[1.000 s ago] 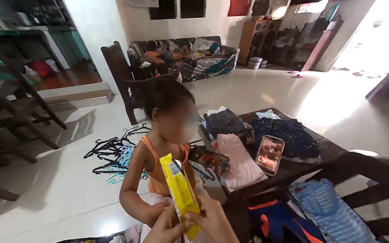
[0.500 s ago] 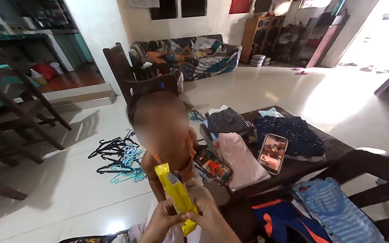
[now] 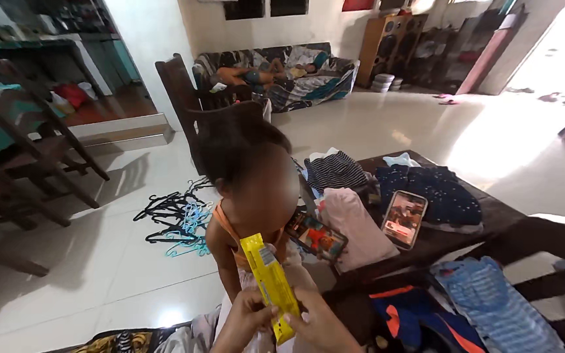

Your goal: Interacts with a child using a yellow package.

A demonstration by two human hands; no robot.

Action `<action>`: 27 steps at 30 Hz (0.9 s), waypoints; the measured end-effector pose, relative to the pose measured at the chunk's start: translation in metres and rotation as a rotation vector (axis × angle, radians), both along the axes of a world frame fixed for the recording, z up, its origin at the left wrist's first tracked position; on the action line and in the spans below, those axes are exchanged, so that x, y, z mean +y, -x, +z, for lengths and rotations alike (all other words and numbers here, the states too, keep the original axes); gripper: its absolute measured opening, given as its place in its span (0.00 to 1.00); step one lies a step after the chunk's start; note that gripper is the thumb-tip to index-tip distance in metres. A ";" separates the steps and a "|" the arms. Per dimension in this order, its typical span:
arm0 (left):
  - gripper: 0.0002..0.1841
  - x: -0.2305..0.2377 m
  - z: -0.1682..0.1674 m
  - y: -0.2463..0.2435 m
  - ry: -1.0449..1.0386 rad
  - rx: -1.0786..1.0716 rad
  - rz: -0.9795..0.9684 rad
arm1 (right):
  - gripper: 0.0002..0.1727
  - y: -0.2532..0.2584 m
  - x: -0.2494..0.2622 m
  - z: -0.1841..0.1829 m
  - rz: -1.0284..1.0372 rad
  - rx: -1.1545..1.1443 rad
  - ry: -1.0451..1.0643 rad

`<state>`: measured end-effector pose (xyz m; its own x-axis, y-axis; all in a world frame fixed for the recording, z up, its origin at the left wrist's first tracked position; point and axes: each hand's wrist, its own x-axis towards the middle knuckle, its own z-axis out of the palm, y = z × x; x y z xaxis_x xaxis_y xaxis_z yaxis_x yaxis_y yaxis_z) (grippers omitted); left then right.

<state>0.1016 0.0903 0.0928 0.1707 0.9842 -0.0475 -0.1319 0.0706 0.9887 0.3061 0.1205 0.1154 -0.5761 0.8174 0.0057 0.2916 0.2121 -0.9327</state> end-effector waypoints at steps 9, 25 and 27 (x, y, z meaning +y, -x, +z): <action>0.10 -0.003 0.004 -0.007 -0.018 0.028 -0.107 | 0.16 -0.003 0.007 -0.001 -0.132 0.023 -0.037; 0.09 0.012 0.033 -0.020 0.011 0.035 0.098 | 0.18 -0.008 0.024 0.018 -0.059 0.029 -0.082; 0.08 0.014 0.041 -0.019 -0.048 0.096 0.009 | 0.22 -0.010 0.031 0.017 -0.111 0.054 -0.169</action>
